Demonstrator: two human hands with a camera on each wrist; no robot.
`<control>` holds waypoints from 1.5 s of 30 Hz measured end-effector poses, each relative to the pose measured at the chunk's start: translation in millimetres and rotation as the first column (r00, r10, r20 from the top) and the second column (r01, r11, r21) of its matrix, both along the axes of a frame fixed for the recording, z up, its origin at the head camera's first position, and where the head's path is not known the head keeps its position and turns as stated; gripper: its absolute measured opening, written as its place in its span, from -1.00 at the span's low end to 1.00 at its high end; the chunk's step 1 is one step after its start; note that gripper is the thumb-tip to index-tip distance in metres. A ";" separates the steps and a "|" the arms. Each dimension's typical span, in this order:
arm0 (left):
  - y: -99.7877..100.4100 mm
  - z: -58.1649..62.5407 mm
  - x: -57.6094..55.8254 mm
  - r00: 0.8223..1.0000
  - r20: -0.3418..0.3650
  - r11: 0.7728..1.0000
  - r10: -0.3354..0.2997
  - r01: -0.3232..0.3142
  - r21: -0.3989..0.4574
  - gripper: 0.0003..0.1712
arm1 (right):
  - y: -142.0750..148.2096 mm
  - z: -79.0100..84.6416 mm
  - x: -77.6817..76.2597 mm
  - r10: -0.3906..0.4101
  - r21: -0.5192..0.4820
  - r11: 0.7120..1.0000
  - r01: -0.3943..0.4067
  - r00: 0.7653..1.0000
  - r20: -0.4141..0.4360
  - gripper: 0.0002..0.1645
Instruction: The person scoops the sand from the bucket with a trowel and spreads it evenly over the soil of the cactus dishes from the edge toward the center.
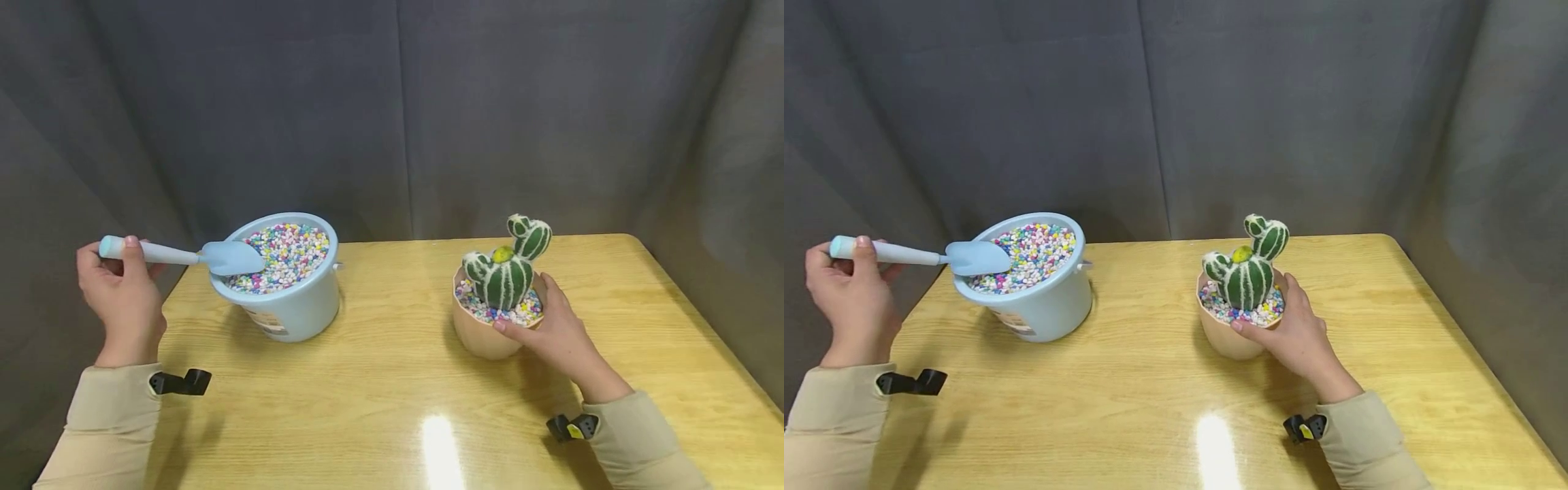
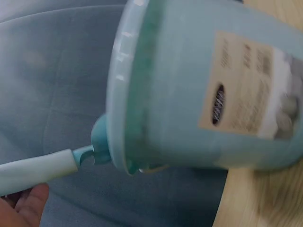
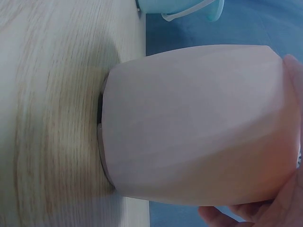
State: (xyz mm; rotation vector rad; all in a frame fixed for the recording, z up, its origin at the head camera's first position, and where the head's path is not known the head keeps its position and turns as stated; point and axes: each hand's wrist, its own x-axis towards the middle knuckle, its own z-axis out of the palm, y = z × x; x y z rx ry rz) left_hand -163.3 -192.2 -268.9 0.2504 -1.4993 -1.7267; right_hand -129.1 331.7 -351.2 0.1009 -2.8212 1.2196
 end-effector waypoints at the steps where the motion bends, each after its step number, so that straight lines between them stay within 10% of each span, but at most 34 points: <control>1: -0.7 -1.3 -0.5 1.000 0.025 1.000 0.001 -0.001 -0.031 -0.90 | -0.4 -0.9 0.3 0.001 0.001 1.000 -0.001 1.000 0.001 0.48; 8: 1.2 -10.0 -6.5 0.987 0.163 0.976 -0.010 0.045 -0.212 -0.89 | -2.5 -3.8 1.3 0.020 -0.018 1.000 -0.021 0.999 -0.025 0.43; 19: 19.3 -37.4 -6.2 0.984 0.114 0.990 -0.140 0.136 0.043 -0.90 | 0.1 -3.9 1.6 0.042 -0.039 0.998 -0.044 0.998 -0.053 0.38; 31: 52.3 -31.7 -3.8 0.990 0.126 0.964 -0.067 0.097 -0.249 -0.84 | 3.1 -2.9 0.5 0.041 -0.055 0.998 -0.044 0.998 -0.050 0.41; 45: 63.9 -18.5 -12.9 0.970 0.170 0.977 -0.175 0.192 -0.092 -0.79 | -0.1 -2.8 -4.5 0.067 -0.074 0.994 -0.074 0.993 -0.093 0.33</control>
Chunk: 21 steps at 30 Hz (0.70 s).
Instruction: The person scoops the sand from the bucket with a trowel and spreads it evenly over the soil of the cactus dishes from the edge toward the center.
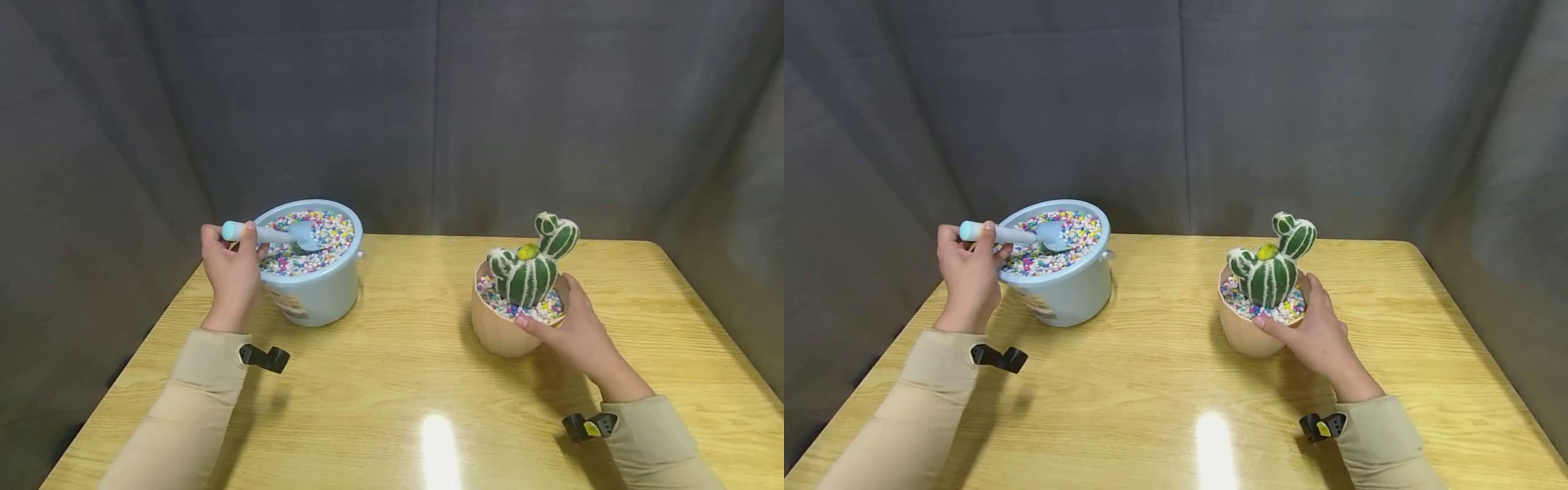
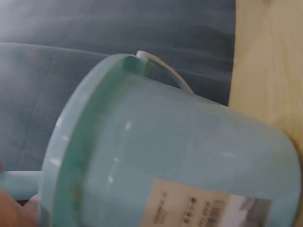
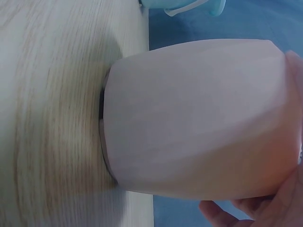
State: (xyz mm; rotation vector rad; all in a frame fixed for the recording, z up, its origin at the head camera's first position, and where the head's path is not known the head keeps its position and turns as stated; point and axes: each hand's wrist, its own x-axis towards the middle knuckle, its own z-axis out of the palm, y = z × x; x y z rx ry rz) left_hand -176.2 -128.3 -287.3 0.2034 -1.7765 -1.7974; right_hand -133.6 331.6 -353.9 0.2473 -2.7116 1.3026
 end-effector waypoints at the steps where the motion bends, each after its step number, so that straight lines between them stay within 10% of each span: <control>1: 1.5 0.8 -1.3 1.000 0.000 1.000 -0.009 0.009 0.015 -0.79 | 1.2 0.7 0.3 0.002 -0.002 1.000 -0.002 1.000 0.001 0.33; 21: -19.3 6.4 -12.0 0.994 -0.022 0.907 -0.112 0.111 0.406 -0.84 | 3.9 0.0 -0.1 0.025 -0.040 0.999 -0.025 1.000 0.015 0.28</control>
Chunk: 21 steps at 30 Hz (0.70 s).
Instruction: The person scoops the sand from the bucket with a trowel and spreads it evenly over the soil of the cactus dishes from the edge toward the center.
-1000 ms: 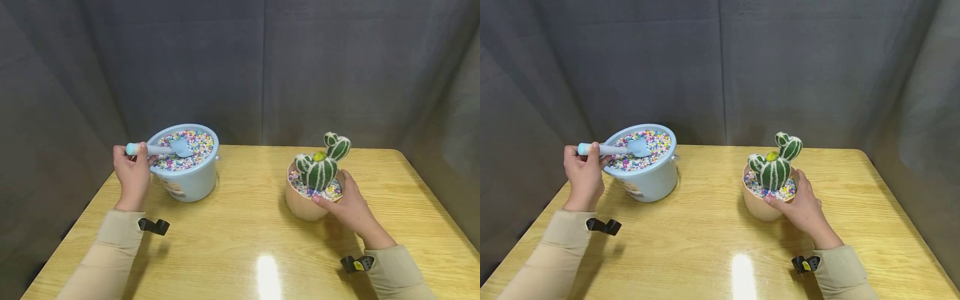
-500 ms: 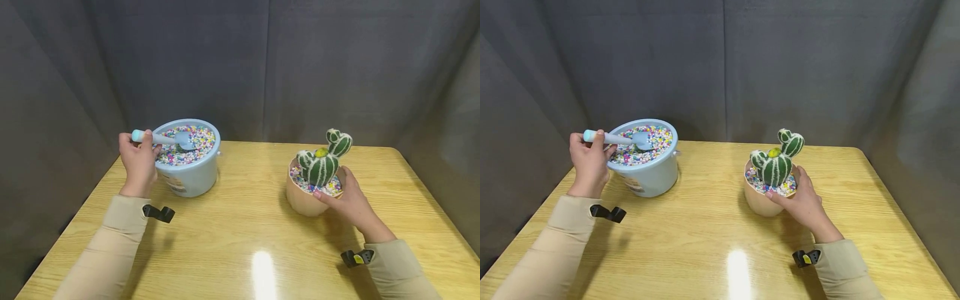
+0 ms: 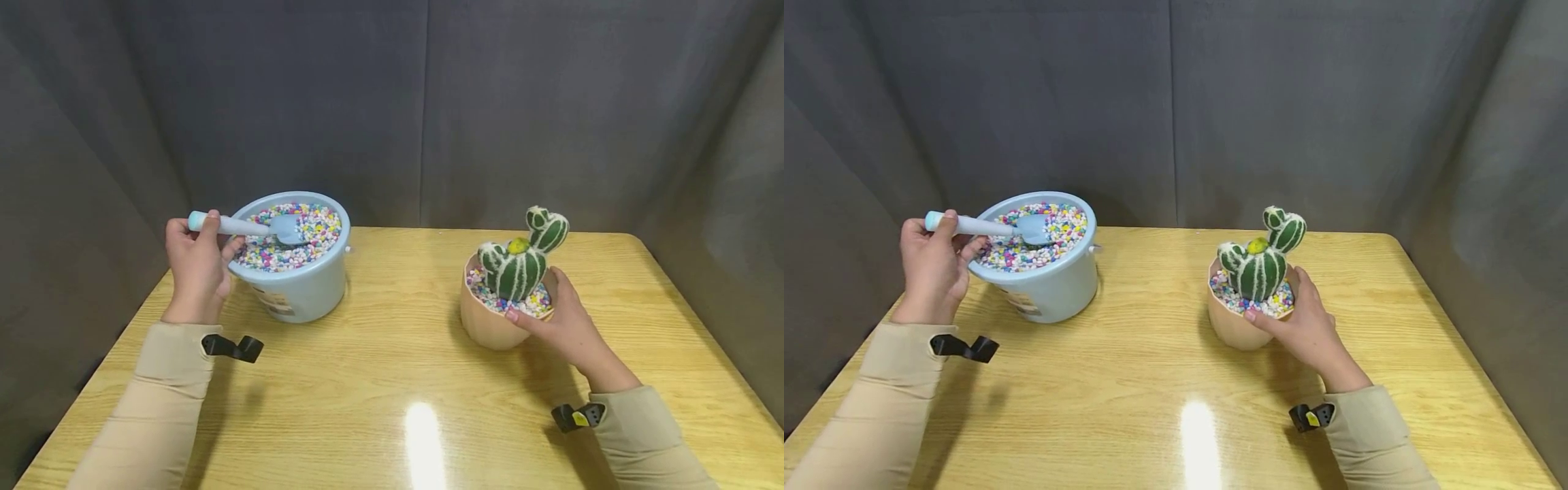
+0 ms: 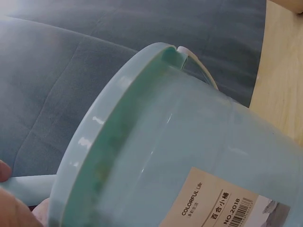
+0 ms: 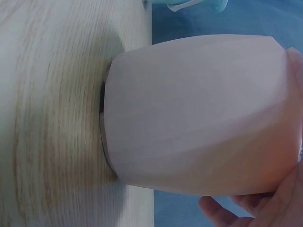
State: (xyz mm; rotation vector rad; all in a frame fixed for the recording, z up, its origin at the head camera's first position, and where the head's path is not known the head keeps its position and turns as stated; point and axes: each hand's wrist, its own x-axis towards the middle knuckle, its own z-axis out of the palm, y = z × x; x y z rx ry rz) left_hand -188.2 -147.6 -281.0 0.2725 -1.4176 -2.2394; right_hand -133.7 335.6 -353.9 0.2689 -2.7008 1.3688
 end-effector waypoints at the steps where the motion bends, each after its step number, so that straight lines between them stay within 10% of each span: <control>1: -0.3 0.2 -0.4 1.000 -0.003 1.000 0.004 -0.004 0.010 -0.85 | 0.3 0.6 0.1 -0.002 0.000 1.000 0.002 1.000 0.002 0.28; 21: -15.8 1.2 3.5 0.999 -0.019 0.977 0.033 -0.028 0.211 -0.83 | 0.6 4.3 1.9 -0.023 0.031 0.999 0.022 0.999 0.035 0.36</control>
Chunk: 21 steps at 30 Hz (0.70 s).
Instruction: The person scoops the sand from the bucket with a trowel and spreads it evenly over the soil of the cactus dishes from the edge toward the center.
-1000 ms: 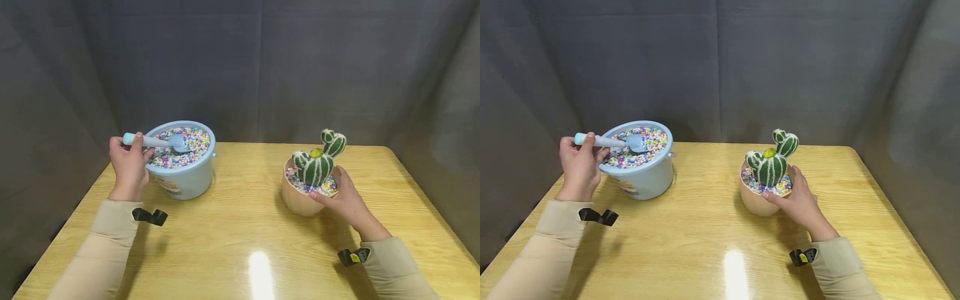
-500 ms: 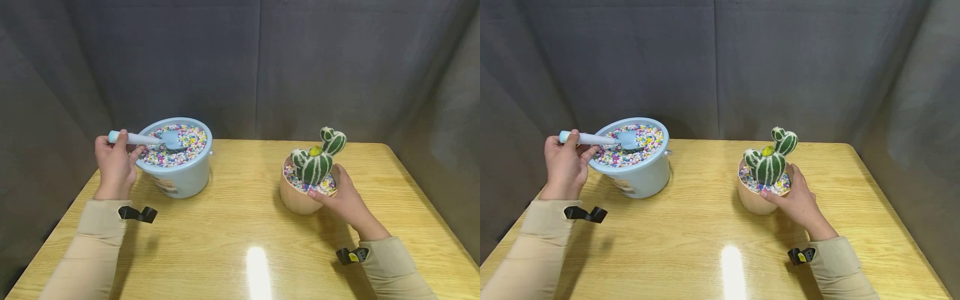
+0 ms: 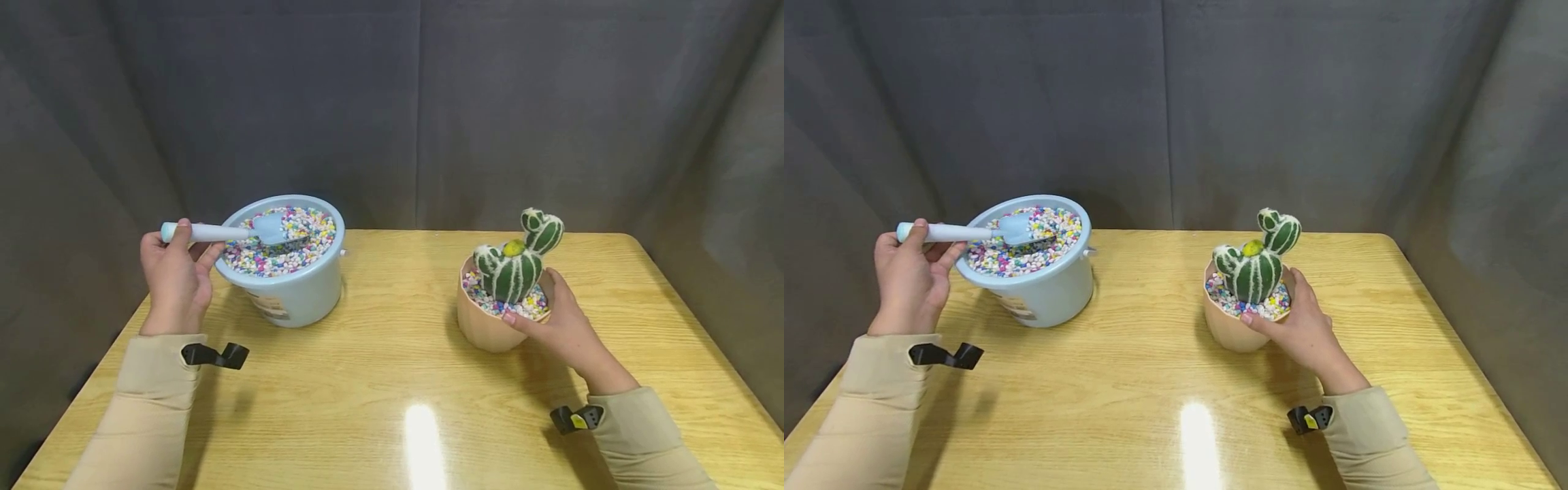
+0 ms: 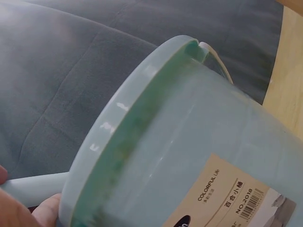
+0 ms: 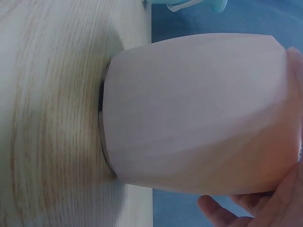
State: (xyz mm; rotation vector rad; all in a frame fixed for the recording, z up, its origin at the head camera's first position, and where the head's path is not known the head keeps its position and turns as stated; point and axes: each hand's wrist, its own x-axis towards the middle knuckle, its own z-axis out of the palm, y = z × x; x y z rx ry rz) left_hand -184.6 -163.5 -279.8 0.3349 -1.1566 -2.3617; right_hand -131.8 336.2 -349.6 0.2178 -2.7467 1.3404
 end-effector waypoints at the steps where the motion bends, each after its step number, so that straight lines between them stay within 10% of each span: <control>1: -0.9 0.2 0.4 1.000 -0.008 1.000 0.002 -0.002 0.008 -0.83 | 0.4 0.0 0.1 0.000 0.001 1.000 0.000 1.000 -0.002 0.36; 21: -18.4 4.6 7.8 0.987 -0.131 0.945 0.090 -0.043 0.325 -0.81 | -2.1 -0.9 -3.3 -0.025 0.038 0.999 0.024 1.000 0.009 0.37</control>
